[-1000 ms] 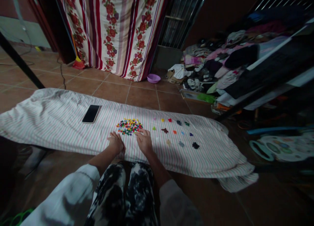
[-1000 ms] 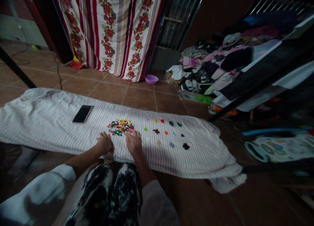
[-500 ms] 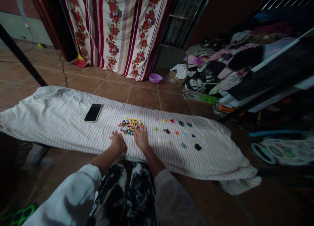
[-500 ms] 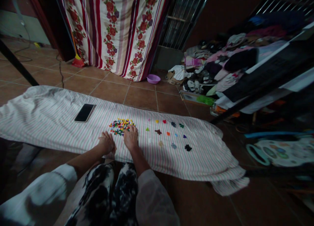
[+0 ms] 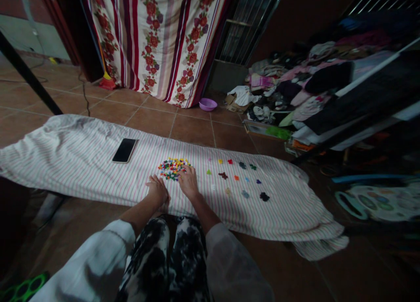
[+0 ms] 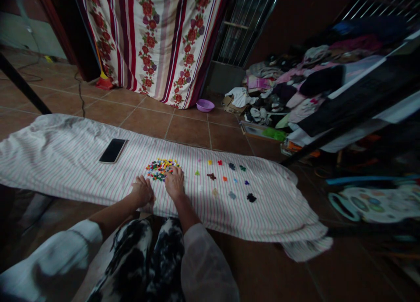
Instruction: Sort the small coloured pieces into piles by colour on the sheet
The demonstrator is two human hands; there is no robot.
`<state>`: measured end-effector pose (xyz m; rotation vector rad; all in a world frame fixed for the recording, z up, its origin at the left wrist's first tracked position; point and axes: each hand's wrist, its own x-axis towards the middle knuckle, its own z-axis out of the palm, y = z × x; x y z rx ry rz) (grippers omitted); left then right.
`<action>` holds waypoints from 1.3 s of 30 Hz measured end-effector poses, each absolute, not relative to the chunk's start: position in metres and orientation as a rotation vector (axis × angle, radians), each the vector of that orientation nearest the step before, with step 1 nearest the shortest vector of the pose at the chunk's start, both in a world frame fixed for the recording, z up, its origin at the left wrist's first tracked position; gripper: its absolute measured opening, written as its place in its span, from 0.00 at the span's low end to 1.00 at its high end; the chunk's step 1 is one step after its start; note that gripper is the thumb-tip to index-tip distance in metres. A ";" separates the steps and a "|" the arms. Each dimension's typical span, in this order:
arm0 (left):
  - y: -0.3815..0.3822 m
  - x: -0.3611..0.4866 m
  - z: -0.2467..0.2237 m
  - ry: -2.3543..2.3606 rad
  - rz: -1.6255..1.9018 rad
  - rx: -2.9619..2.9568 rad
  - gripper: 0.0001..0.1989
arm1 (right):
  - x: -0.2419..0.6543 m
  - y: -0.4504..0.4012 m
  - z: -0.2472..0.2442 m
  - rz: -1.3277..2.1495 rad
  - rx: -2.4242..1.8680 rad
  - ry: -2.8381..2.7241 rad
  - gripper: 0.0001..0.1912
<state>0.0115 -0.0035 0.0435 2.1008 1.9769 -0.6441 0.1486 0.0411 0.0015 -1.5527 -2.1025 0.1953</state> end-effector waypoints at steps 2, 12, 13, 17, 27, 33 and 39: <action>-0.003 0.010 0.042 1.978 -0.643 2.108 0.42 | 0.147 0.042 0.002 0.179 -1.557 -2.126 0.12; -0.006 0.010 0.046 1.985 -0.675 2.146 0.40 | 0.144 0.041 0.014 0.135 -1.548 -2.233 0.13; -0.007 0.010 0.046 1.981 -0.681 2.154 0.39 | 0.144 0.041 0.015 0.138 -1.549 -2.245 0.13; -0.009 0.007 0.048 1.950 -0.659 2.235 0.39 | 0.142 0.042 0.016 0.135 -1.572 -2.288 0.12; -0.010 0.008 0.048 1.954 -0.725 2.313 0.36 | 0.142 0.046 0.012 0.164 -1.492 -2.329 0.10; -0.008 0.007 0.049 1.951 -0.736 2.269 0.38 | 0.145 0.042 0.021 0.333 -1.496 -2.108 0.08; -0.008 0.011 0.054 1.951 -0.786 2.164 0.40 | 0.150 0.044 0.018 0.824 -1.487 -1.540 0.06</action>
